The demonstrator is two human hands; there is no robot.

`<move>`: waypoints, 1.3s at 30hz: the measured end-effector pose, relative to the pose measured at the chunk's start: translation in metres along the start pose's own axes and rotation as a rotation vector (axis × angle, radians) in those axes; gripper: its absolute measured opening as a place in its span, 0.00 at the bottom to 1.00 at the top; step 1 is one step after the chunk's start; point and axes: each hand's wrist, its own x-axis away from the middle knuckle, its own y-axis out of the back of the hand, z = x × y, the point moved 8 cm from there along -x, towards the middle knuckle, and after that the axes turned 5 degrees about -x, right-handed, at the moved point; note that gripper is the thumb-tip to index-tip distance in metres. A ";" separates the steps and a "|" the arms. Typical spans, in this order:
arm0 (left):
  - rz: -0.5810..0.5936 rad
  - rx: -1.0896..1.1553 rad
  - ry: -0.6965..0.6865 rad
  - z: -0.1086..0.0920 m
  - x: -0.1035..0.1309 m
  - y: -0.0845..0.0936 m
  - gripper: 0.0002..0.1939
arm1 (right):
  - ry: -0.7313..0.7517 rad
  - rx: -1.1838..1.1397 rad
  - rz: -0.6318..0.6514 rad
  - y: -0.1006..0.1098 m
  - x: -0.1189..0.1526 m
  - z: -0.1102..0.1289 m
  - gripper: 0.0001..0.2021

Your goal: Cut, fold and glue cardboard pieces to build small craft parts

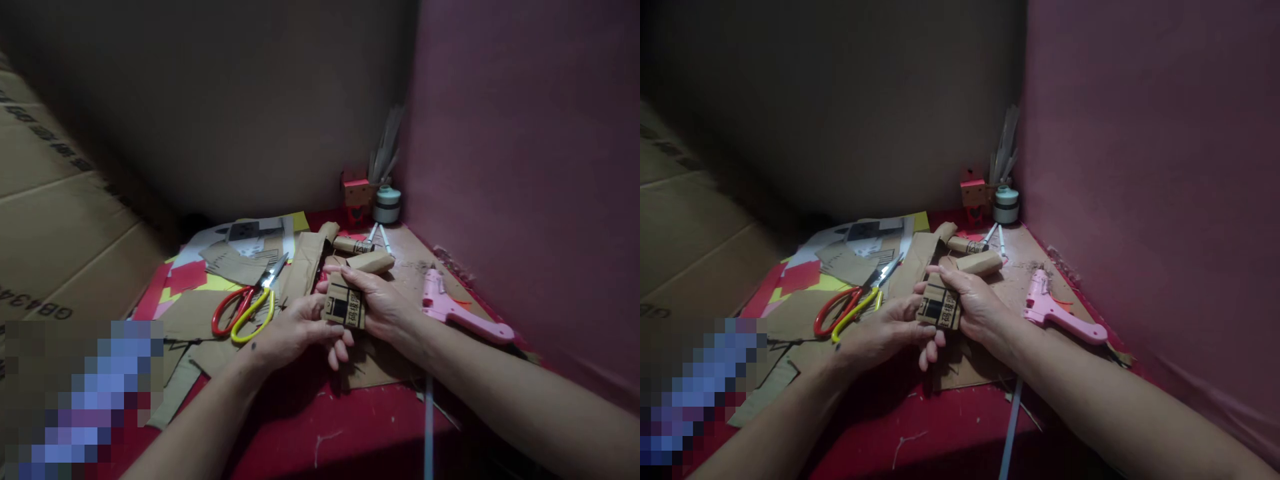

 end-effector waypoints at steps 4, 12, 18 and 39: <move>-0.079 0.013 0.045 0.003 0.002 0.007 0.06 | 0.019 0.009 -0.026 0.001 0.000 0.002 0.12; -0.137 0.108 0.031 0.005 -0.001 0.009 0.09 | 0.106 0.093 -0.015 0.000 0.004 0.008 0.14; -0.262 -0.116 -0.033 -0.009 0.003 0.018 0.09 | 0.055 0.157 0.234 -0.020 0.008 -0.001 0.17; -0.642 -0.301 -0.251 -0.047 0.028 0.048 0.07 | 0.119 0.517 0.261 -0.028 0.021 -0.003 0.12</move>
